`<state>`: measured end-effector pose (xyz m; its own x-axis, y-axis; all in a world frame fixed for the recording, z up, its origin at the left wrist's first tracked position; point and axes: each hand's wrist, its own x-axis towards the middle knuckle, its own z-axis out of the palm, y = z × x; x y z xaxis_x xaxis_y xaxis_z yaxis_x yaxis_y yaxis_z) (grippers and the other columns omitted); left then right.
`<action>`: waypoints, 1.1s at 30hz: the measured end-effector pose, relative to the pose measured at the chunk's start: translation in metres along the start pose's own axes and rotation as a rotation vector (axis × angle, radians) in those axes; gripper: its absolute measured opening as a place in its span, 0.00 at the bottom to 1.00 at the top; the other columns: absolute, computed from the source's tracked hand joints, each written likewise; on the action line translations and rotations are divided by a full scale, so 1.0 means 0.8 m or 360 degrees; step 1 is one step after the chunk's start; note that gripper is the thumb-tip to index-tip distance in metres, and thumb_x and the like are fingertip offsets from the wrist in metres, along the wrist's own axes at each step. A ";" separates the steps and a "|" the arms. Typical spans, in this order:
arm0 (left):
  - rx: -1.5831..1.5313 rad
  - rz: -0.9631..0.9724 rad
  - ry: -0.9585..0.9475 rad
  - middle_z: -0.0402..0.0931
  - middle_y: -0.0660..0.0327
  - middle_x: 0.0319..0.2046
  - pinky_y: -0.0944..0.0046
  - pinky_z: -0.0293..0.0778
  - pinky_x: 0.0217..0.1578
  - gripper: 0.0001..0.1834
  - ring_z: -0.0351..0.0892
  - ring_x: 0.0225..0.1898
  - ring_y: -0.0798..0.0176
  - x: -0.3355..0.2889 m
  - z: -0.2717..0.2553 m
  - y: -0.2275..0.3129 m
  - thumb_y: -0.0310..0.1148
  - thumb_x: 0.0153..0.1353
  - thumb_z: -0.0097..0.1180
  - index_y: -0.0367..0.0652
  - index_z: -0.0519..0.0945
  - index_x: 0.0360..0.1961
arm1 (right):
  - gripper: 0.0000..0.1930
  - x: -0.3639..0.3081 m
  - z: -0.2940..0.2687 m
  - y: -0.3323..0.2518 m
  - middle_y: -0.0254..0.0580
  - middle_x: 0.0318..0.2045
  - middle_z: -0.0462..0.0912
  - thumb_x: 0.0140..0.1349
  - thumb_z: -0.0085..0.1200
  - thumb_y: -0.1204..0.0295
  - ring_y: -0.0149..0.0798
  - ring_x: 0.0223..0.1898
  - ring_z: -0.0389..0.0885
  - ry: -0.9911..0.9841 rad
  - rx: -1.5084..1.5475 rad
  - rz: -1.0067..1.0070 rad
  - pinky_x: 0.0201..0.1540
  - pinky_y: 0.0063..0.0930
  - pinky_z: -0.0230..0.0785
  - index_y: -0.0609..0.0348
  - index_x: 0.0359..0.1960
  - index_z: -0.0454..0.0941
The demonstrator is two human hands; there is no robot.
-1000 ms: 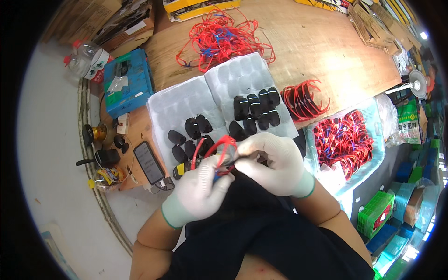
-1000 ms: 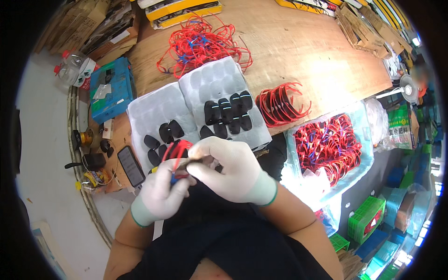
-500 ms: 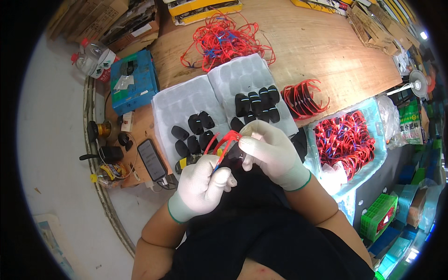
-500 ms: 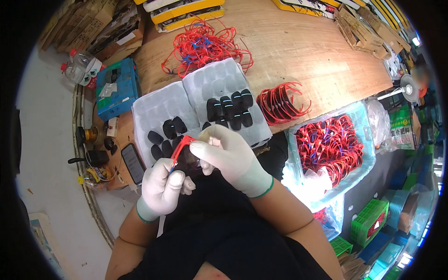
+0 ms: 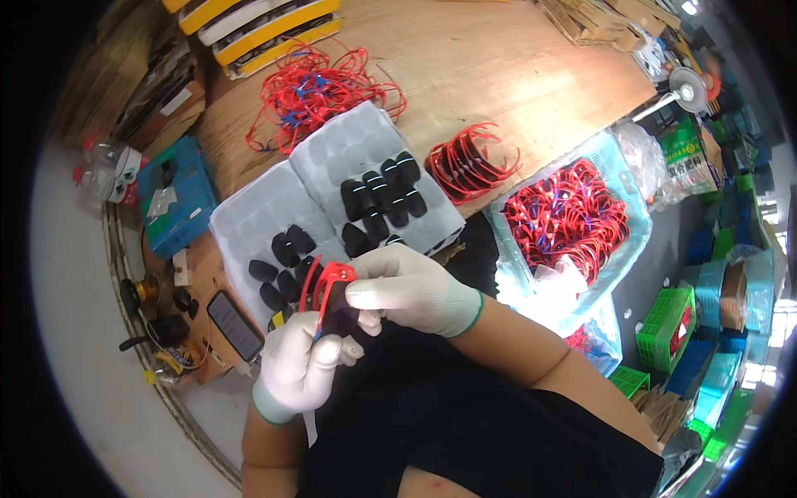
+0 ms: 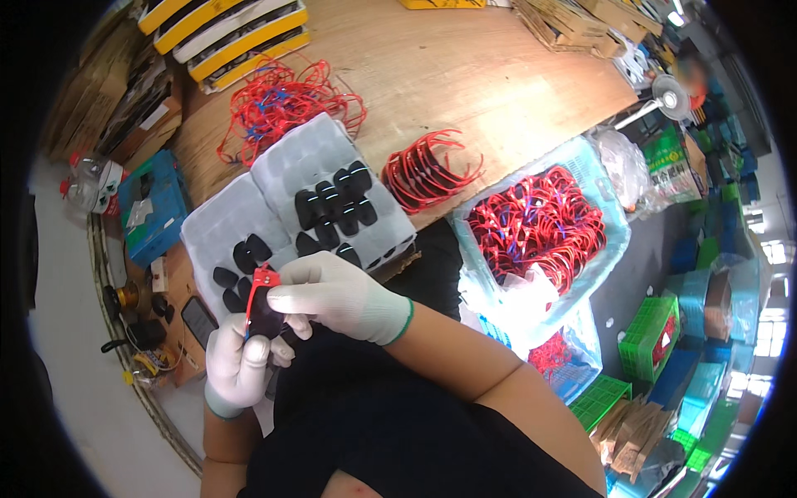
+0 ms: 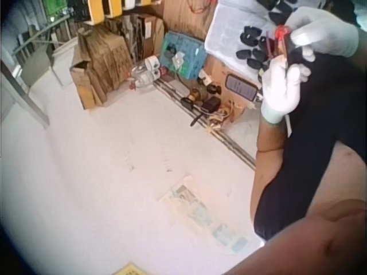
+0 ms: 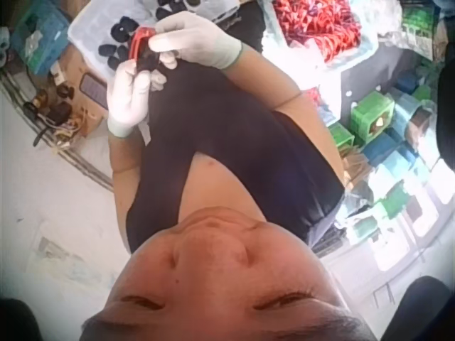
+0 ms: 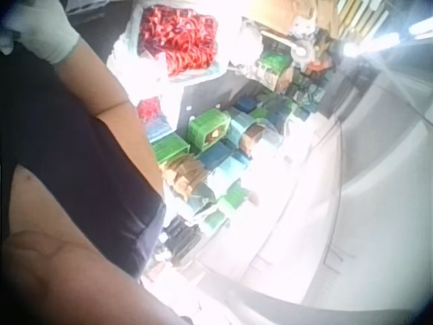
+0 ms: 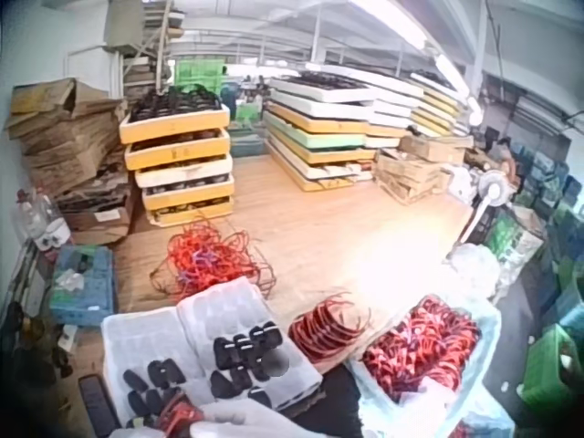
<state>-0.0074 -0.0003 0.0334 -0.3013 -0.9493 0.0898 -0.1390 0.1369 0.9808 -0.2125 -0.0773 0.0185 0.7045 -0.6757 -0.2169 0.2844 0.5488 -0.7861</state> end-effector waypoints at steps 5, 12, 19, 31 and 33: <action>0.0108 -0.0062 -0.0038 0.80 0.62 0.24 0.71 0.68 0.24 0.26 0.74 0.22 0.74 -0.003 -0.012 0.001 0.50 0.79 0.46 0.33 0.77 0.44 | 0.16 -0.008 0.002 -0.014 0.34 0.22 0.79 0.69 0.58 0.62 0.28 0.23 0.76 -0.0061 -0.0199 -0.0060 0.30 0.23 0.68 0.65 0.31 0.81; 0.0823 0.0303 0.0186 0.78 0.62 0.17 0.66 0.71 0.22 0.17 0.78 0.17 0.63 0.006 0.004 0.014 0.38 0.77 0.46 0.34 0.81 0.41 | 0.16 -0.003 -0.003 0.015 0.39 0.23 0.78 0.68 0.57 0.63 0.30 0.23 0.76 -0.0034 0.0160 -0.0006 0.30 0.24 0.67 0.67 0.30 0.80; 0.0090 0.0056 0.0252 0.79 0.65 0.18 0.72 0.69 0.23 0.17 0.76 0.19 0.73 -0.003 -0.008 0.004 0.37 0.78 0.49 0.32 0.81 0.42 | 0.12 -0.012 0.017 -0.008 0.35 0.24 0.78 0.69 0.57 0.67 0.28 0.24 0.76 -0.0038 0.0051 -0.0100 0.31 0.24 0.69 0.65 0.33 0.81; 0.0253 -0.0001 0.0189 0.80 0.64 0.25 0.73 0.70 0.24 0.17 0.75 0.20 0.75 0.016 0.003 0.026 0.32 0.73 0.54 0.30 0.74 0.55 | 0.06 -0.014 0.025 -0.021 0.32 0.25 0.82 0.67 0.59 0.72 0.23 0.27 0.77 0.0124 -0.0494 -0.0028 0.32 0.20 0.67 0.62 0.37 0.84; 0.0494 0.0185 0.0225 0.81 0.63 0.24 0.70 0.74 0.24 0.13 0.80 0.21 0.71 0.013 0.001 0.030 0.27 0.68 0.56 0.31 0.78 0.50 | 0.07 -0.014 0.024 -0.027 0.29 0.23 0.81 0.66 0.61 0.69 0.22 0.26 0.75 0.0071 -0.0616 0.0088 0.31 0.20 0.64 0.61 0.34 0.84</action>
<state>-0.0150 -0.0070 0.0576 -0.2015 -0.9492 0.2418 -0.3980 0.3049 0.8652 -0.2142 -0.0717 0.0492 0.6807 -0.6755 -0.2835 -0.0258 0.3647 -0.9308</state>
